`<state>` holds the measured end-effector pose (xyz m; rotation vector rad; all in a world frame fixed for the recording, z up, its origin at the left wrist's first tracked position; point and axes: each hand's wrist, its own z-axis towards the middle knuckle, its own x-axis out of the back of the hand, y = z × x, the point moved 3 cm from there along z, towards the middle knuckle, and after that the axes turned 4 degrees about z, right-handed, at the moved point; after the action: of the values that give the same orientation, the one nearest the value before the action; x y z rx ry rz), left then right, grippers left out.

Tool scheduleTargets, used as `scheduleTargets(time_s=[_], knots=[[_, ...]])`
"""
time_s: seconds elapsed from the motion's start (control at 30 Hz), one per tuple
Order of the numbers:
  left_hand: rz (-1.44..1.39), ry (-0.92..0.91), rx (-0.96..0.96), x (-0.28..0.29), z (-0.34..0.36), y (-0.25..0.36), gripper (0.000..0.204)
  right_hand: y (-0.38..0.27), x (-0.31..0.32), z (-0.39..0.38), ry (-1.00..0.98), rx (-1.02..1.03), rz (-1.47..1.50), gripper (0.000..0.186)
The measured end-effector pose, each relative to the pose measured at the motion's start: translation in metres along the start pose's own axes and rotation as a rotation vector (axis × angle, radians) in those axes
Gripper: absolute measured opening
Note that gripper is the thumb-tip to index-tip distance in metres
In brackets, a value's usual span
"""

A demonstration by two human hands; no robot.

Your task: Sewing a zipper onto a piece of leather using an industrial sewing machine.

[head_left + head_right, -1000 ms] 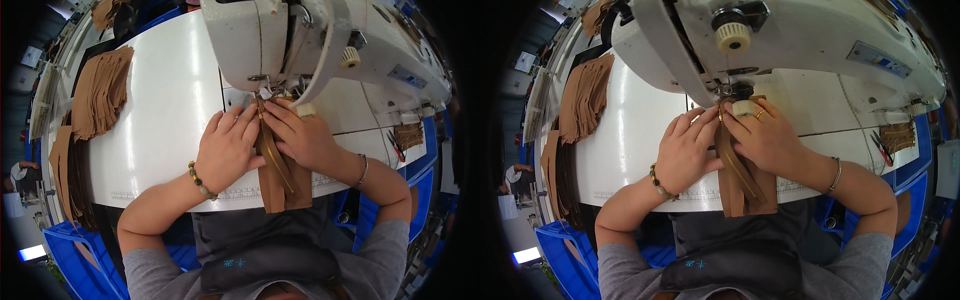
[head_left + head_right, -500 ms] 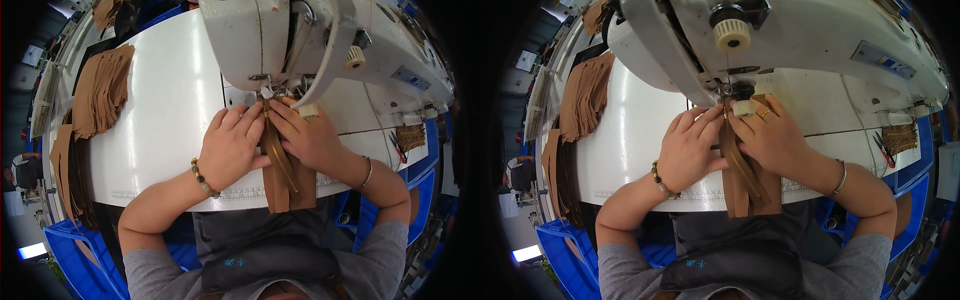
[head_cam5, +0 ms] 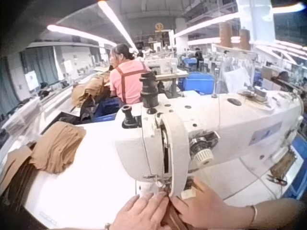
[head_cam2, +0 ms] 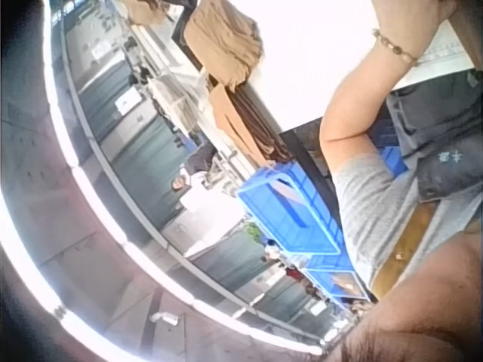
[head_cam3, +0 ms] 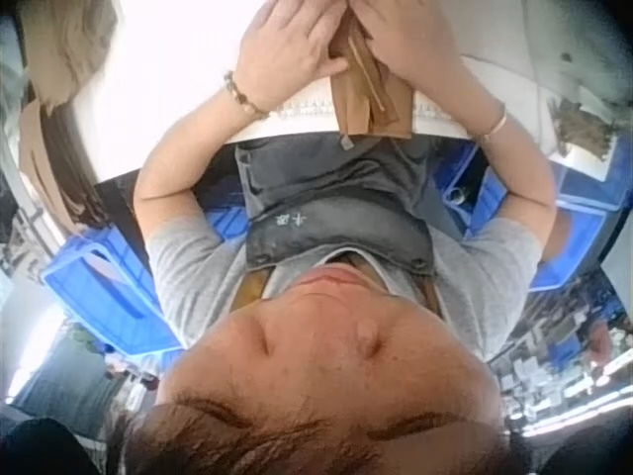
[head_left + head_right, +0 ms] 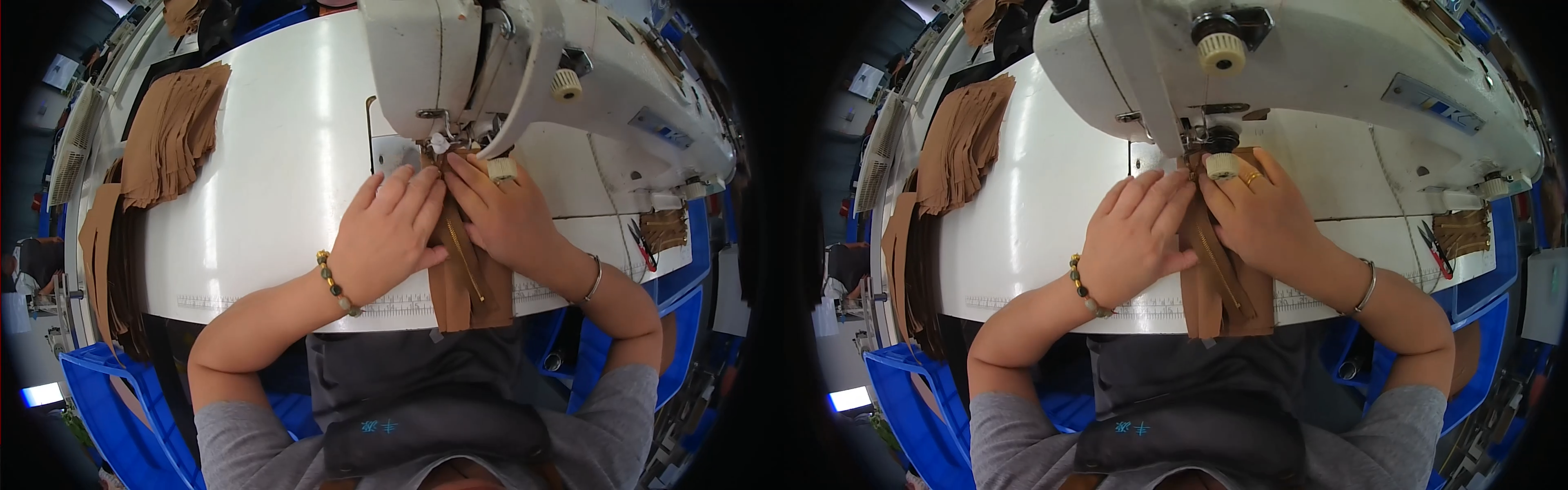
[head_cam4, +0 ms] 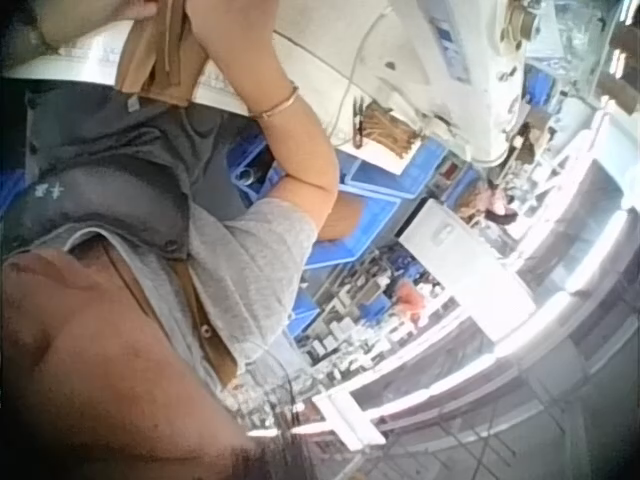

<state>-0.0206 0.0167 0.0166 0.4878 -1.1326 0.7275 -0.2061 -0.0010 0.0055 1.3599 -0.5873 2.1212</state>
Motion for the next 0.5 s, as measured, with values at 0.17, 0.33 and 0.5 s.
scheduleTargets(time_s=[0.17, 0.33, 0.5], knots=[[-0.029, 0.014, -0.101, 0.0, -0.013, 0.017, 0.063, -0.022, 0.017, -0.023, -0.004, 0.049, 0.004, 0.052], [-0.085, 0.07, -0.028, -0.003, -0.024, 0.015, 0.043, -0.059, 0.024, -0.056, 0.0, 0.179, 0.191, 0.032], [0.015, 0.108, -0.063, 0.008, -0.047, 0.042, 0.046, -0.087, 0.017, -0.075, 0.044, 0.181, 0.3, 0.026]])
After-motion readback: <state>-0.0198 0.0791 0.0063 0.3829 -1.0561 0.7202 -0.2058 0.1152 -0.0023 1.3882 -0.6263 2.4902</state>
